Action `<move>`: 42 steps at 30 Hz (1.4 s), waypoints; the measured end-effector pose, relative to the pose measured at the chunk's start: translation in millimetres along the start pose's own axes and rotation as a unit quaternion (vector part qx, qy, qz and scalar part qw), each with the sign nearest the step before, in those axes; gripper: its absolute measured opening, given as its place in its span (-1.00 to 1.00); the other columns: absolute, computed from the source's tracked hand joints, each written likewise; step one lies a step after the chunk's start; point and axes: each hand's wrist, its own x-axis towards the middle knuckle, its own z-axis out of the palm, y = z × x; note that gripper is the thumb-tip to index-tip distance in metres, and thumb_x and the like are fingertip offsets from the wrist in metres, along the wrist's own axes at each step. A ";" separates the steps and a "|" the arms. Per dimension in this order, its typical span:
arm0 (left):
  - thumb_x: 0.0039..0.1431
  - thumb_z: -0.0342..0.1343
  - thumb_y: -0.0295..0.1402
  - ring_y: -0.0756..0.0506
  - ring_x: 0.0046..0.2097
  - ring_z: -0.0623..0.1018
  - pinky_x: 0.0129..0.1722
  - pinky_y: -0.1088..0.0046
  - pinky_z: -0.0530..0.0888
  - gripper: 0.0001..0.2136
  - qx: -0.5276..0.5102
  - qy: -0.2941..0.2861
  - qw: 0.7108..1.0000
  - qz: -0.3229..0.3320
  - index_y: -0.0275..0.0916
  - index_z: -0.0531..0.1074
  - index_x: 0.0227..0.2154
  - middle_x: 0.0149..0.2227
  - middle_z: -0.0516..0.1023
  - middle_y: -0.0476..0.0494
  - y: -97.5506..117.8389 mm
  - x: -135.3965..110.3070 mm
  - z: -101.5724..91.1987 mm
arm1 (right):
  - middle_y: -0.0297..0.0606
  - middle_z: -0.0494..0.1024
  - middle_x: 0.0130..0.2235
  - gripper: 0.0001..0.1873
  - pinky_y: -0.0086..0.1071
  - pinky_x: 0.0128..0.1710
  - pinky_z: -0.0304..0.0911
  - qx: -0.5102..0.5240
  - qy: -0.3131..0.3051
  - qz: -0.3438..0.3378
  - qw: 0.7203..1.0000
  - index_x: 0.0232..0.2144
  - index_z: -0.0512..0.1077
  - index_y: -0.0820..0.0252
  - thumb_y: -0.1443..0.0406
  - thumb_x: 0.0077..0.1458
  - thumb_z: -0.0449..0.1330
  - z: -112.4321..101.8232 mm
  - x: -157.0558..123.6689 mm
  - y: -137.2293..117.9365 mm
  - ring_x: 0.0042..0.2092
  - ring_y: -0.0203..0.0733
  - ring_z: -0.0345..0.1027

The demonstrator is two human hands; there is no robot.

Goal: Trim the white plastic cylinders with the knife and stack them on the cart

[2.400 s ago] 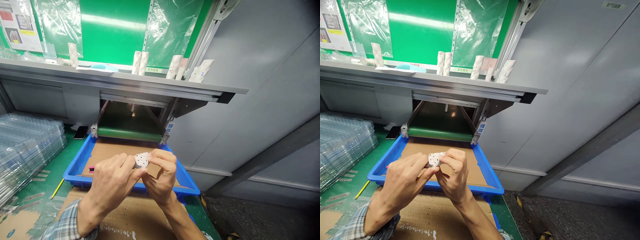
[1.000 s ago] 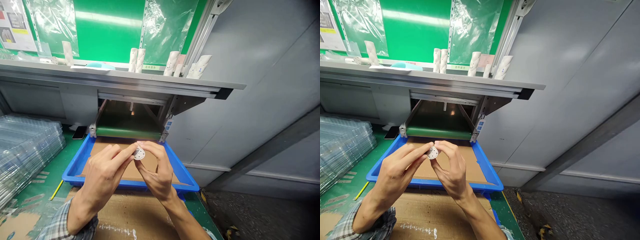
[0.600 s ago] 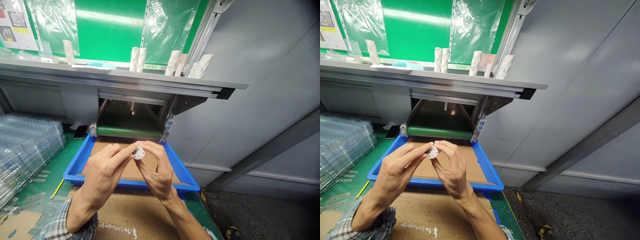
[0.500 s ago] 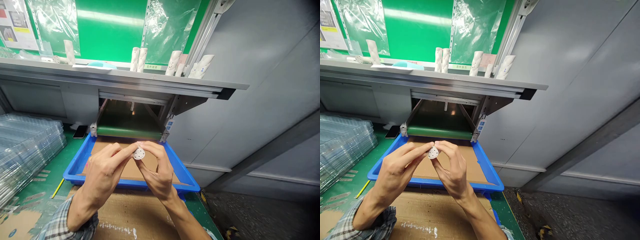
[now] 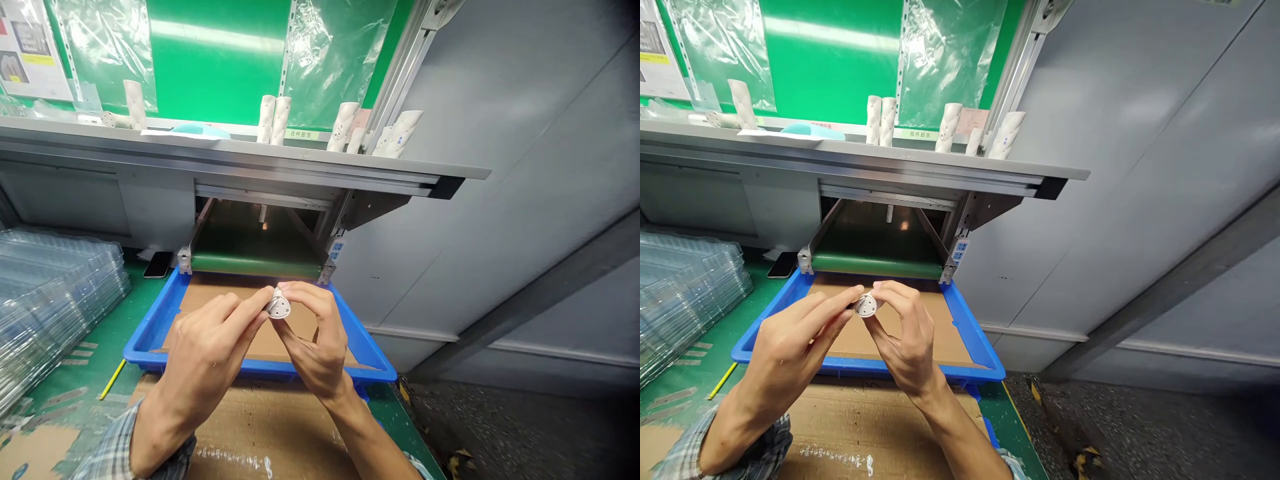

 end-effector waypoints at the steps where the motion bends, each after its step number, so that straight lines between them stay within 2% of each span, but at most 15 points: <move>1: 0.53 0.08 -0.38 -0.04 -0.27 0.57 -0.21 0.45 0.49 -0.68 0.001 0.001 1.000 0.001 -0.14 0.43 0.27 -0.24 0.60 -0.06 0.8 -0.1 0.3 | -0.15 0.64 -0.03 -0.57 -0.10 -0.03 0.60 -0.005 -0.001 -0.003 1.000 0.09 0.44 0.09 0.49 0.24 0.36 -0.3 0.1 0.1 -0.02 -0.03 0.61; 7: 0.54 0.06 -0.38 -0.03 -0.29 0.58 -0.24 0.47 0.50 -0.70 0.013 0.001 1.000 0.000 -0.18 0.45 0.24 -0.26 0.60 -0.06 4.1 0.3 0.8 | -0.17 0.63 -0.05 -0.57 -0.08 -0.02 0.58 -0.038 0.003 -0.026 0.999 0.09 0.42 0.08 0.49 0.24 0.36 -0.6 0.0 1.8 0.01 -0.01 0.61; 16: 0.56 0.01 -0.33 -0.06 -0.22 0.67 -0.06 0.41 0.61 -0.70 -0.042 -0.010 0.998 -0.040 -0.15 0.49 0.23 -0.14 0.69 -0.12 5.8 -2.5 1.9 | -0.21 0.60 -0.11 -0.54 -0.11 -0.02 0.55 -0.095 0.019 -0.100 0.990 0.08 0.41 0.08 0.53 0.23 0.36 -0.2 0.9 8.8 -0.01 -0.06 0.59; 21: 0.56 0.01 -0.32 -0.06 -0.24 0.68 -0.05 0.40 0.62 -0.69 -0.038 -0.017 0.998 -0.055 -0.12 0.50 0.23 -0.15 0.70 -0.10 6.9 -3.7 -0.1 | -0.25 0.62 -0.13 -0.57 -0.18 -0.04 0.50 -0.130 0.029 -0.123 0.983 0.03 0.43 0.06 0.54 0.21 0.36 -0.2 1.0 9.8 -0.05 -0.10 0.61; 27: 0.59 -0.06 -0.25 -0.05 -0.27 0.68 -0.20 0.46 0.55 -0.67 0.031 -0.022 0.998 -0.058 -0.08 0.51 0.22 -0.20 0.68 -0.06 9.2 -3.3 -3.4 | -0.26 0.64 -0.15 -0.65 -0.18 -0.01 0.48 -0.140 0.028 -0.113 0.983 0.00 0.44 0.08 0.51 0.26 0.35 1.6 -0.5 7.6 -0.05 -0.11 0.61; 32: 0.59 -0.04 -0.26 -0.02 -0.33 0.63 -0.28 0.47 0.48 -0.70 0.061 -0.010 0.997 -0.042 -0.09 0.53 0.18 -0.30 0.63 -0.02 7.7 -2.8 -3.3 | -0.21 0.63 -0.15 -0.63 -0.16 -0.02 0.50 -0.111 0.019 -0.108 0.988 0.00 0.44 0.12 0.53 0.24 0.37 3.1 0.0 7.0 -0.05 -0.08 0.61; 39: 0.52 0.11 -0.35 -0.08 -0.29 0.59 -0.26 0.38 0.41 -0.72 0.131 0.035 0.991 0.011 -0.21 0.50 0.20 -0.27 0.62 -0.07 5.3 0.9 -3.5 | -0.10 0.63 -0.08 -0.62 -0.22 -0.07 0.56 -0.041 -0.018 -0.042 0.998 0.04 0.43 0.20 0.50 0.23 0.39 1.8 0.5 3.7 -0.05 -0.10 0.59; 42: 0.50 0.14 -0.39 -0.10 -0.24 0.61 -0.20 0.36 0.43 -0.70 0.127 0.056 0.990 0.024 -0.29 0.48 0.20 -0.26 0.64 -0.11 5.5 2.1 -4.7 | -0.08 0.63 -0.07 -0.61 -0.23 -0.04 0.55 -0.022 -0.019 -0.035 0.999 0.03 0.43 0.24 0.51 0.21 0.40 0.7 1.1 2.9 -0.03 -0.10 0.58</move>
